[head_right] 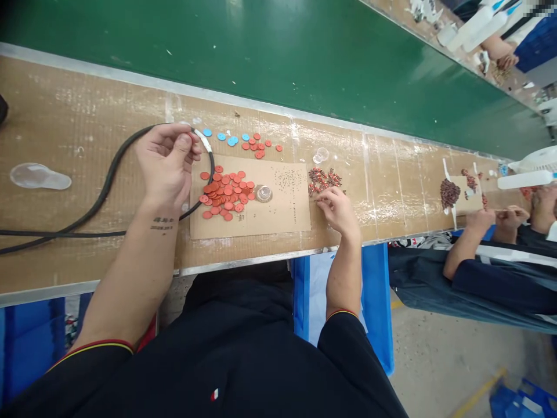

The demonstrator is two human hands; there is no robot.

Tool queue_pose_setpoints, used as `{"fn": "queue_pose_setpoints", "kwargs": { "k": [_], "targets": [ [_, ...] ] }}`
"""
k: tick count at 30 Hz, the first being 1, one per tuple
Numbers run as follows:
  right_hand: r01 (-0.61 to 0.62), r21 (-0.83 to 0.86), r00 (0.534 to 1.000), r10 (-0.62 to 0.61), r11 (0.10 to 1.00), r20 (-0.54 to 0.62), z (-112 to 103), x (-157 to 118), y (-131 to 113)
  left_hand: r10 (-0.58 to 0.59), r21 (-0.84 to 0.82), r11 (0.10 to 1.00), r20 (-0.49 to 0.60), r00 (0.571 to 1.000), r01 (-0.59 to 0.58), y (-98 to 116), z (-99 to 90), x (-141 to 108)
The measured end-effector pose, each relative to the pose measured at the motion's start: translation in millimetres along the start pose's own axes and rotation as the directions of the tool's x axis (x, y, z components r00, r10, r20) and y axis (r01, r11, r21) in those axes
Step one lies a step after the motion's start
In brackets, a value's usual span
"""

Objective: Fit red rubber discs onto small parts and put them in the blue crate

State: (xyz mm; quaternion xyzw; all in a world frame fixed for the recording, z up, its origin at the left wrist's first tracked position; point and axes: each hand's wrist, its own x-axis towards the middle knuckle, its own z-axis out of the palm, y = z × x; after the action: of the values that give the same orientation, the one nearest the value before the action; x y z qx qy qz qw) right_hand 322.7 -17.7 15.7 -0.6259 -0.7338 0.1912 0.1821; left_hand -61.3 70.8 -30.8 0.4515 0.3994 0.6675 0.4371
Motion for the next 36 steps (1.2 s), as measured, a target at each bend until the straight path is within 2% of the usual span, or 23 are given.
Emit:
{"fn": "queue_pose_setpoints", "kwargs": {
  "k": [3,5,9,11,13,15,17,19,26,31,36],
  "targets": [
    [0.143,0.212,0.964,-0.087,0.967,-0.249,3.5,6.0,-20.5,-0.110,-0.152,0.982,0.004,0.994,0.109,-4.0,-3.4,1.8],
    [0.264,0.263,0.925,-0.166,0.928,-0.343,5.7,19.2,-41.3,-0.140,-0.225,0.964,0.008,0.990,0.139,-4.4,-5.2,2.2],
    [0.491,0.215,0.843,-0.398,0.845,-0.360,14.5,56.1,-79.7,-0.164,-0.223,0.961,0.007,0.986,0.162,-4.4,-11.1,3.5],
    [0.555,0.244,0.811,-0.452,0.795,-0.373,24.2,68.0,-87.1,-0.194,-0.183,0.964,0.005,0.981,0.192,-3.4,-14.1,3.4],
    [0.558,0.293,0.818,-0.454,0.777,-0.354,36.1,71.0,-85.2,-0.226,-0.163,0.961,0.013,0.974,0.225,-1.9,-15.0,1.9],
    [0.514,0.339,0.852,-0.424,0.788,-0.307,46.3,66.7,-78.4,-0.244,-0.167,0.955,0.020,0.970,0.244,-0.6,-12.9,-0.4],
    [0.469,0.367,0.880,-0.388,0.804,-0.273,51.7,60.1,-72.1,-0.247,-0.201,0.949,0.009,0.969,0.243,-0.6,-9.1,-2.7],
    [0.454,0.370,0.888,-0.378,0.810,-0.263,52.0,55.5,-69.6,-0.243,-0.252,0.940,-0.012,0.970,0.232,-2.3,-5.8,-4.4],
    [0.538,0.277,0.835,-0.459,0.796,-0.303,45.6,55.6,-79.0,-0.302,-0.294,0.915,-0.041,0.952,0.277,-6.4,-9.1,-4.5],
    [0.532,0.289,0.842,-0.464,0.796,-0.275,50.2,54.1,-84.5,-0.365,-0.311,0.884,0.007,0.931,0.349,4.7,-7.2,-4.3],
    [0.541,0.256,0.839,-0.493,0.801,-0.230,49.8,55.5,-84.5,-0.382,-0.336,0.866,0.033,0.924,0.370,14.9,-2.3,-6.1]
  ]
}}
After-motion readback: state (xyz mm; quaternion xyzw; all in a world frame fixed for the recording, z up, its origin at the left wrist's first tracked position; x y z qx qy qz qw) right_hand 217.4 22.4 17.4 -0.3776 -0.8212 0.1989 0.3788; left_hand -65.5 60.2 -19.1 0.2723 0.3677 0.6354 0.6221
